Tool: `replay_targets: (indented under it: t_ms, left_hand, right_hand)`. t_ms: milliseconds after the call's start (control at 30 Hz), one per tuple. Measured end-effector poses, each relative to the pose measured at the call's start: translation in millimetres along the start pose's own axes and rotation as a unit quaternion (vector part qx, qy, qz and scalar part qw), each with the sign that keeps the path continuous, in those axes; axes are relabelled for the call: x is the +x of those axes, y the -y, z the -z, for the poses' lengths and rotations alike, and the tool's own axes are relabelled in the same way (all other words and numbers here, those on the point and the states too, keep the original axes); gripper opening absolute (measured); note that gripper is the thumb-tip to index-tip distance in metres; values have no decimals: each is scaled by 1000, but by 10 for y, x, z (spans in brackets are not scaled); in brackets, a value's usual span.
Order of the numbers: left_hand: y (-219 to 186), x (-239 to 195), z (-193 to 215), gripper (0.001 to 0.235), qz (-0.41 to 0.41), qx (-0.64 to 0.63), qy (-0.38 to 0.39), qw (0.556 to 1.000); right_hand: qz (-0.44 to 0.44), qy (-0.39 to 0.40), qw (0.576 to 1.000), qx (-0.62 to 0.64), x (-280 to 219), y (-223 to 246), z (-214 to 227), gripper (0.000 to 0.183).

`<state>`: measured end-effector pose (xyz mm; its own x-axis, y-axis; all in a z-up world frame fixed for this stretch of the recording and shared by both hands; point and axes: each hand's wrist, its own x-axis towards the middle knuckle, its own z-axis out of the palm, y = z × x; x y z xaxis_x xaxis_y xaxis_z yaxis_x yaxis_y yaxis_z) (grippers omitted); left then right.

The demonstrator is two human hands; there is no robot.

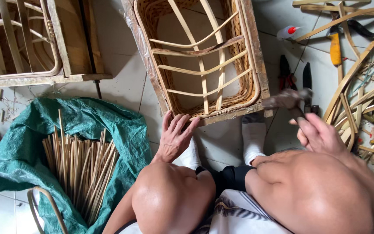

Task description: The person applies glue to the edges of a rectangular bamboo basket frame, then uses a hammer and pliers to secure the frame and insert bamboo strips. The person works on the basket while sitting on the floor.

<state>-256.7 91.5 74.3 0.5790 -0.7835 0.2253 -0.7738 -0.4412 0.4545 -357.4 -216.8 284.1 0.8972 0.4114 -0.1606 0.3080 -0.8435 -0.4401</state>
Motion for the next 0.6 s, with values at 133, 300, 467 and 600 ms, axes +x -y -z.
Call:
replay_targets:
  t_ms: [133,300,467,600]
  left_hand:
    - [20,-34,-1,69,-2,-8,0,1000]
    - [30,-44,-10,71,6,-1,25,1000]
    - [8,-68,-17,71,14,-9,25,1000]
    - [36,-41,-18,74,9,-12,28,999]
  right_hand:
    - [-20,246,968,37,103,91,-35,18]
    - [8,113,994,7,-12,202,-41,19]
    - [-10,62,994,84,30,-532,-513,33]
    - [-103,-104,977,153,-300,-1246,-1104,43]
